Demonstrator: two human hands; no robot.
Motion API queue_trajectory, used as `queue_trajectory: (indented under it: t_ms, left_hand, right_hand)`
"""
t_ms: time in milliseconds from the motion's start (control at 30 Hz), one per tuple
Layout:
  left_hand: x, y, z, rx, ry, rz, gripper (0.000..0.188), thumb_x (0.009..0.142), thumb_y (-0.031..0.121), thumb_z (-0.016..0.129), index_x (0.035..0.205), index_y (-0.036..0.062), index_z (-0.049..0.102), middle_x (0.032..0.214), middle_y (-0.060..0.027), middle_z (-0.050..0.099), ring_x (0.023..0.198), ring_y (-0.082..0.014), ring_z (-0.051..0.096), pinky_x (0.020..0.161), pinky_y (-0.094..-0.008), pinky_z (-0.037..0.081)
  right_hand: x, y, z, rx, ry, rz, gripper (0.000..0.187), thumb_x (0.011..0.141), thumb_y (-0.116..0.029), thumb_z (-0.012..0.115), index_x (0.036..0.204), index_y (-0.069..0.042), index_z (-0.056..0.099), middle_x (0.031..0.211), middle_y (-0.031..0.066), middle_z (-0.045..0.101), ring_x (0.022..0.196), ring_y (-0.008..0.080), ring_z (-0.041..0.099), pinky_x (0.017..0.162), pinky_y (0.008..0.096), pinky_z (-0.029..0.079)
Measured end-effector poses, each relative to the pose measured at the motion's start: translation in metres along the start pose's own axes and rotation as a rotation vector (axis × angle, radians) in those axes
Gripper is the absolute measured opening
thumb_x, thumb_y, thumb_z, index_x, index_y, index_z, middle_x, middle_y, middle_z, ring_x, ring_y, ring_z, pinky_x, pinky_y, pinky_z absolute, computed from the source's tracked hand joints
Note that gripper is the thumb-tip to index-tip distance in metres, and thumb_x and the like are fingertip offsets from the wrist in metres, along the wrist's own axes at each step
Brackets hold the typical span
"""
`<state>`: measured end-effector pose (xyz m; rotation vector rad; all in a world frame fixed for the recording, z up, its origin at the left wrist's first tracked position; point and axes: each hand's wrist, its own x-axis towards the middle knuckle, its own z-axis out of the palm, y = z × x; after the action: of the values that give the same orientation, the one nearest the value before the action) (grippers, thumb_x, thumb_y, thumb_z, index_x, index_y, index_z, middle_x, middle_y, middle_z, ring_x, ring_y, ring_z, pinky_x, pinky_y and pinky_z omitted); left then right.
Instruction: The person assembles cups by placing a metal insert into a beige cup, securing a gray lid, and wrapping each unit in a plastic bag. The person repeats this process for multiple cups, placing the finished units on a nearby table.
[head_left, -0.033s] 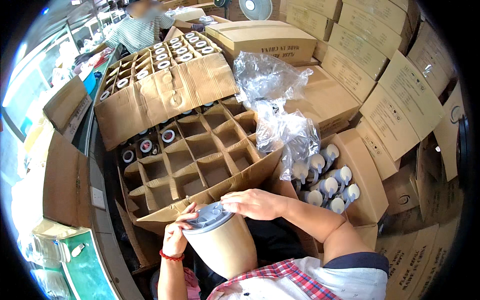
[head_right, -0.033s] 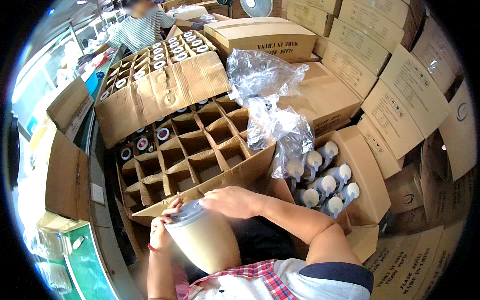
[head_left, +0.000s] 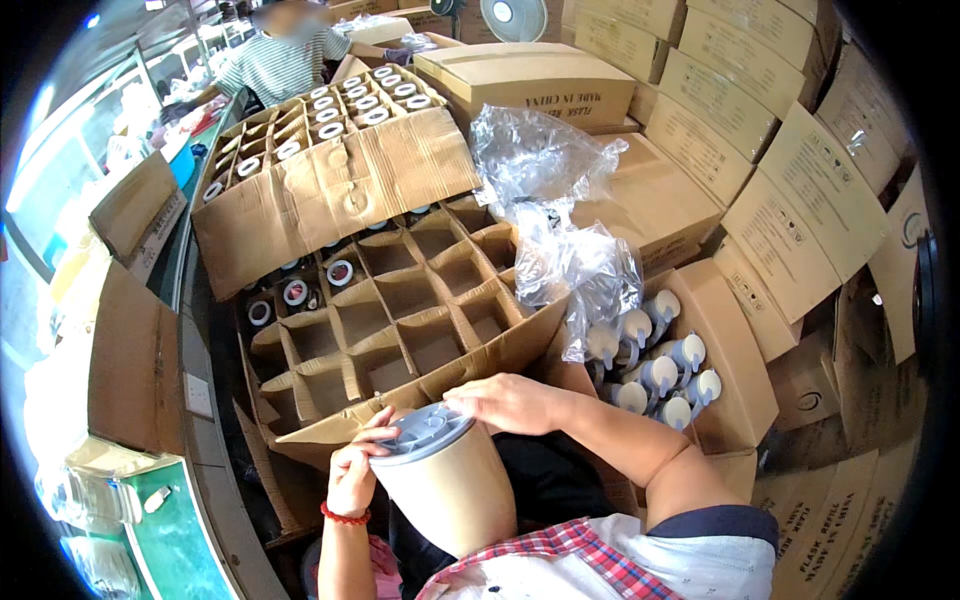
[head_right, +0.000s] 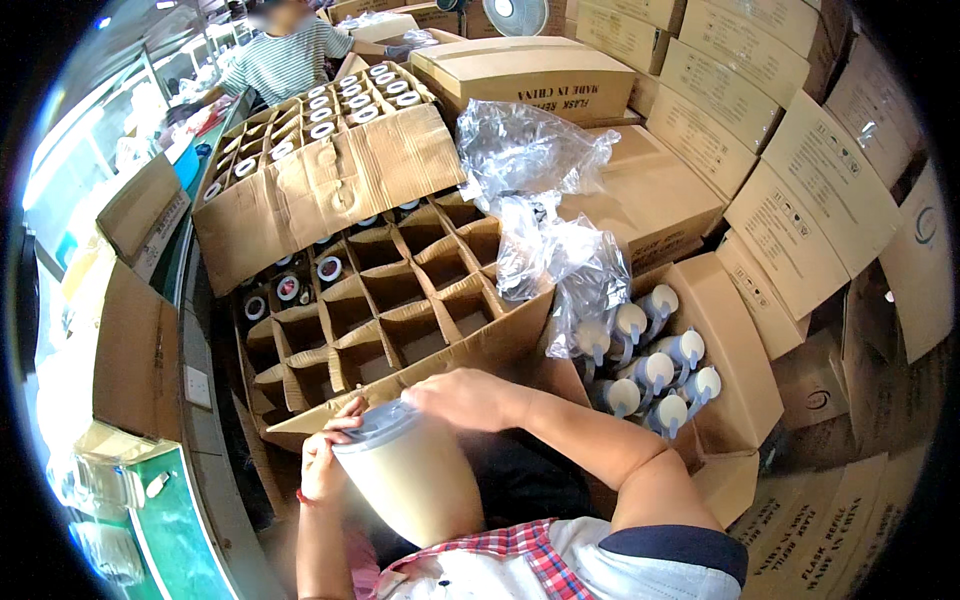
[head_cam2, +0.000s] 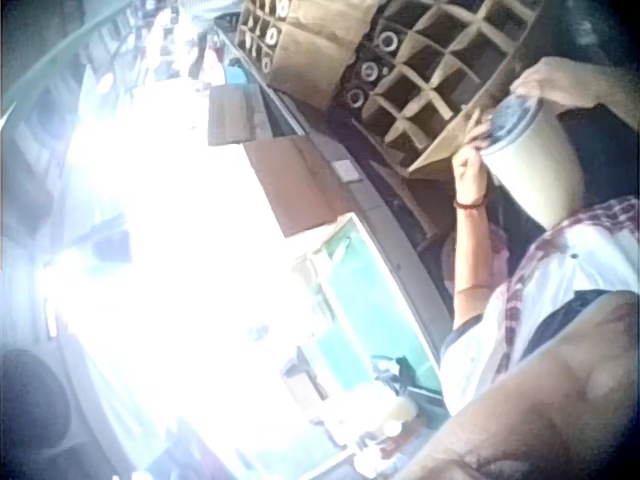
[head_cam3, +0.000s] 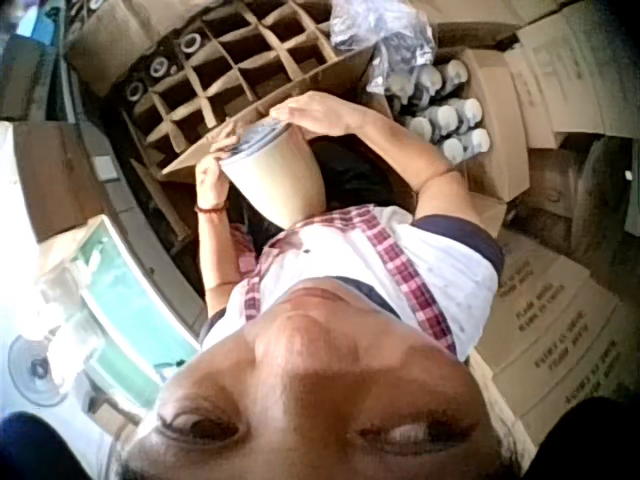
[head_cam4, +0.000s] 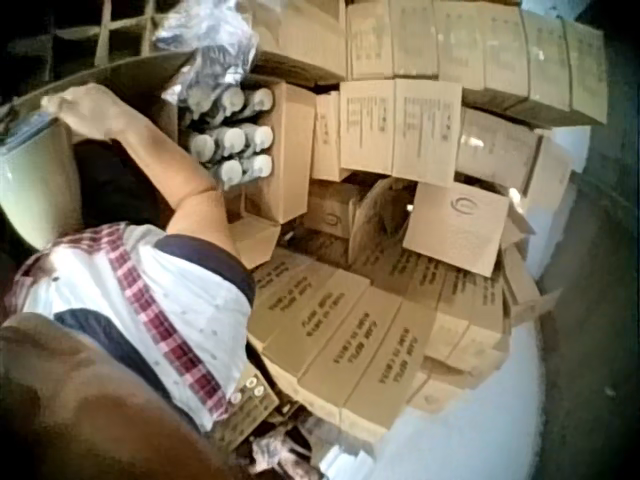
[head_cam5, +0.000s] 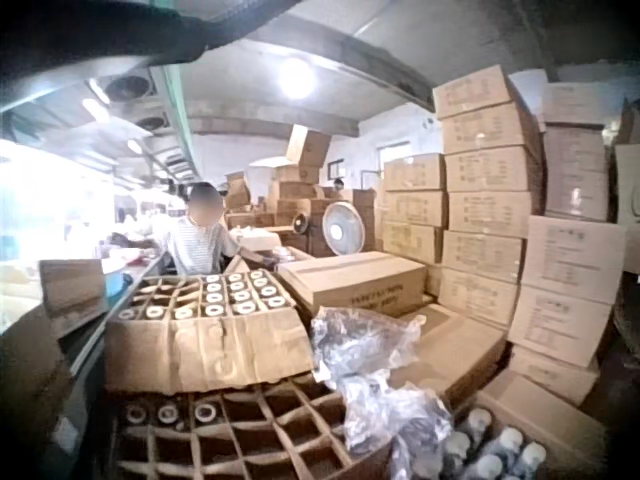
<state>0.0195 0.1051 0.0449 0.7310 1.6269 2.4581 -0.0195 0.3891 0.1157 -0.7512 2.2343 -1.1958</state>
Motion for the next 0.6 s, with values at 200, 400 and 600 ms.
queue_trajectory:
  t_ms: [200,400,600]
  left_hand:
    - [0.048,0.066,0.105,1.058,0.026,0.017,0.014,0.086,0.012,0.065,0.095,0.0036,0.070,0.106,-0.0111,0.069,0.099,-0.0288,0.065,0.090,-0.0362,0.046]
    - [0.056,0.052,0.096,0.838,-0.061,0.065,0.014,0.085,0.017,0.066,0.089,0.0055,0.073,0.097,-0.0064,0.072,0.100,-0.0251,0.066,0.096,-0.0405,0.042]
    - [0.020,-0.032,-0.002,-0.293,-0.026,-0.057,0.029,0.093,0.030,0.058,0.090,0.0050,0.072,0.121,-0.0223,0.064,0.140,-0.0435,0.030,0.115,-0.0584,0.012]
  right_hand:
    - [0.103,0.076,0.034,1.283,-0.537,0.107,0.069,0.102,-0.049,0.031,0.133,0.009,0.048,0.135,0.0205,0.054,0.124,0.0253,0.053,0.110,0.0368,0.036]
    - [0.072,0.091,0.033,1.207,-0.462,-0.073,0.058,0.102,-0.045,0.036,0.131,0.002,0.054,0.131,0.0170,0.058,0.120,0.0236,0.055,0.107,0.0341,0.037]
    - [-0.007,0.019,-0.018,0.244,-0.004,-0.044,0.051,0.104,-0.039,0.039,0.128,0.004,0.055,0.125,0.0182,0.061,0.118,0.0236,0.057,0.102,0.0340,0.042]
